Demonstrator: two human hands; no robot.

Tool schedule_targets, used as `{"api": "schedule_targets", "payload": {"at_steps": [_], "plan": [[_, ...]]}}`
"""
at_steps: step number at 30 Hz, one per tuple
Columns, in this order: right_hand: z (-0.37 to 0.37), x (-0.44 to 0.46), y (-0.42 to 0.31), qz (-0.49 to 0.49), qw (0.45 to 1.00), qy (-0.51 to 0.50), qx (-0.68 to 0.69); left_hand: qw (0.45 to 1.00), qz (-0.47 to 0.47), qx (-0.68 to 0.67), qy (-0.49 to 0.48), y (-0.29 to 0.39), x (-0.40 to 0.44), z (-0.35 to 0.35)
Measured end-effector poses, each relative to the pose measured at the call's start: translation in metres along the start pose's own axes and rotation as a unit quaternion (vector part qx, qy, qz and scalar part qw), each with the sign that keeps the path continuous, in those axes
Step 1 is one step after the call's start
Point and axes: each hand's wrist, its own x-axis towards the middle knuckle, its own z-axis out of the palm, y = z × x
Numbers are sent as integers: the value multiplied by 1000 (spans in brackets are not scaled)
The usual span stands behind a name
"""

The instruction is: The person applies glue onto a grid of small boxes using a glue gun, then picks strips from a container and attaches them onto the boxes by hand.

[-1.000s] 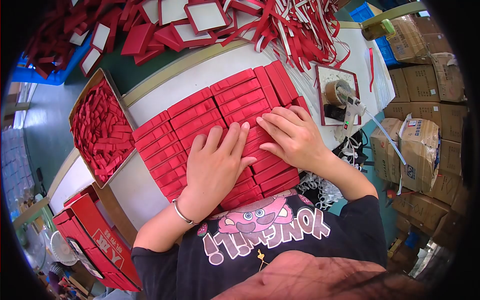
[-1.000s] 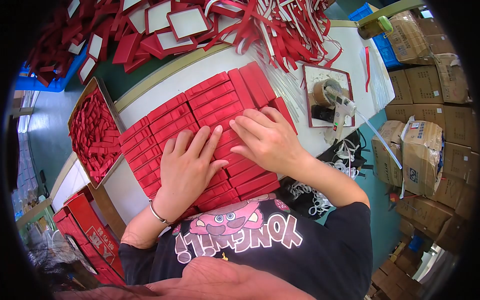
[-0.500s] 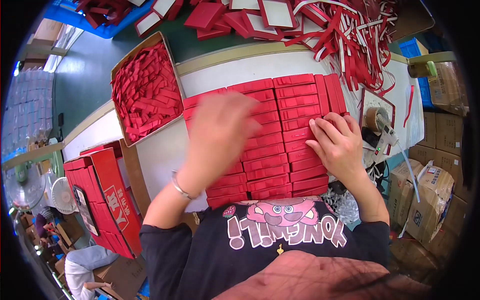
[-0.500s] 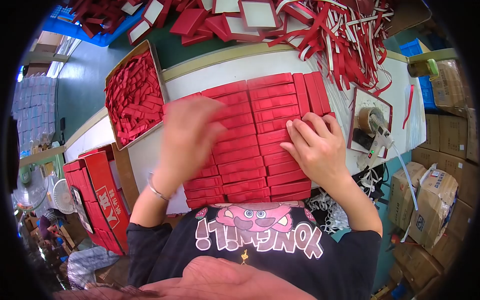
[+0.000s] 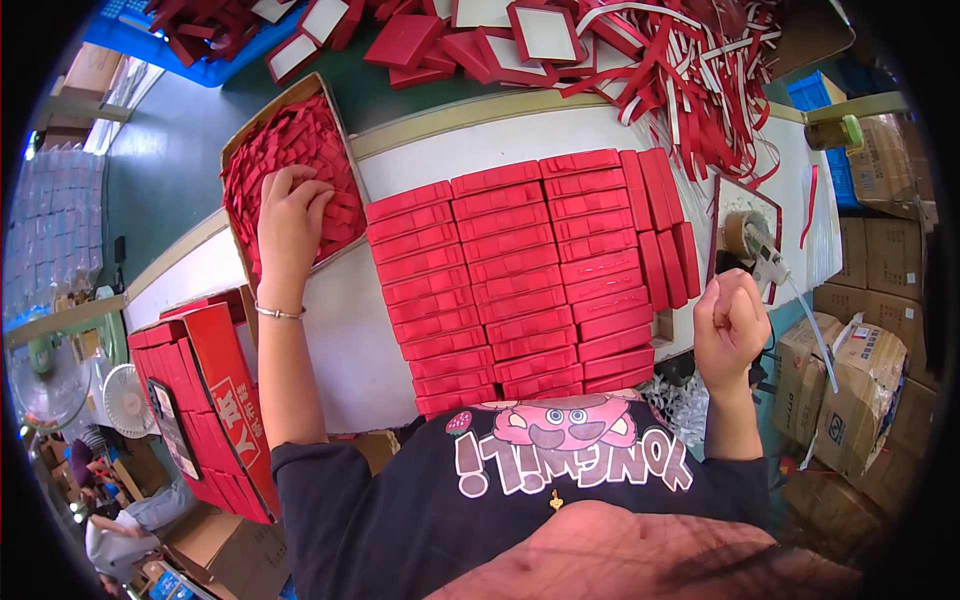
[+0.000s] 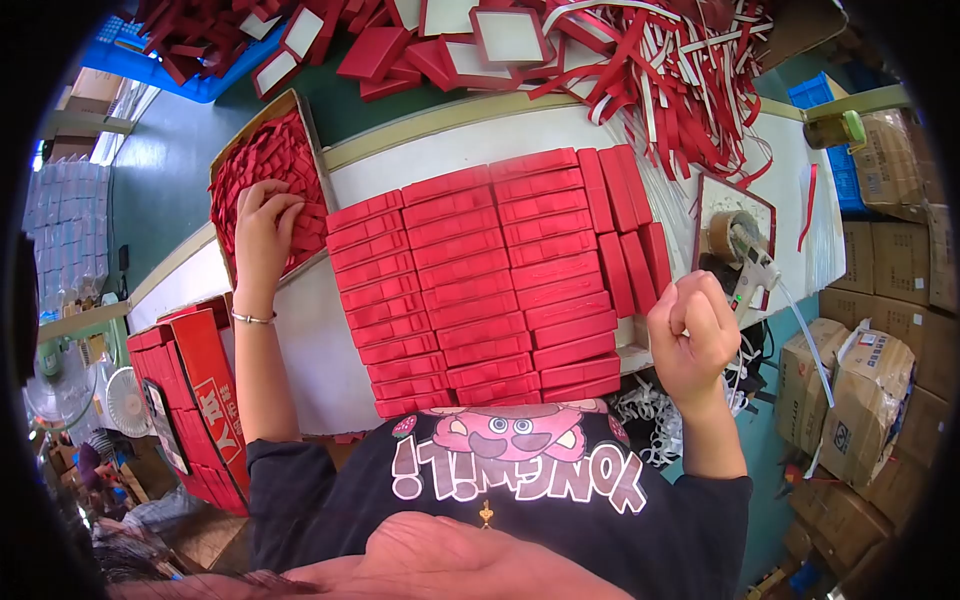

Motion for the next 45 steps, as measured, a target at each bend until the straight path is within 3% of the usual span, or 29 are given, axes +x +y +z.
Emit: {"api": "schedule_targets", "payload": {"at_steps": [5, 8, 10, 13, 17, 21, 27, 30, 36, 45], "plan": [[-2, -6, -9, 24, 1000, 9, 18, 1000, 22, -11, -16, 3, -5, -2], [-4, -4, -21, 99, 995, -17, 0, 999, 38, 9, -35, -3, -6, -2], [-6, -4, -20, 43, 999, -22, 1, 998, 49, 15, -32, -7, -4, -3], [-8, -10, -21, 32, 998, -37, 35, 995, 75, 15, 62, 8, -8, -18], [-6, -19, -25, 46, 988, -101, 109, 995, 38, -33, 88, 68, -20, -55], [11, -16, -34, 24, 976, -136, 167, 969, 194, -115, 100, 136, -26, -59], [22, -14, -59, 278, 861, -190, 382, 907, 336, -249, 40, 216, -41, -41], [17, -23, -48, 313, 844, -189, 391, 897, 358, -258, 19, 226, -45, -32], [10, 0, -21, 381, 837, -185, 347, 918, 325, -228, 3, 226, -48, -25], [40, 19, 14, 380, 845, -217, 306, 958, 242, -98, -122, 230, -44, -11]]}}
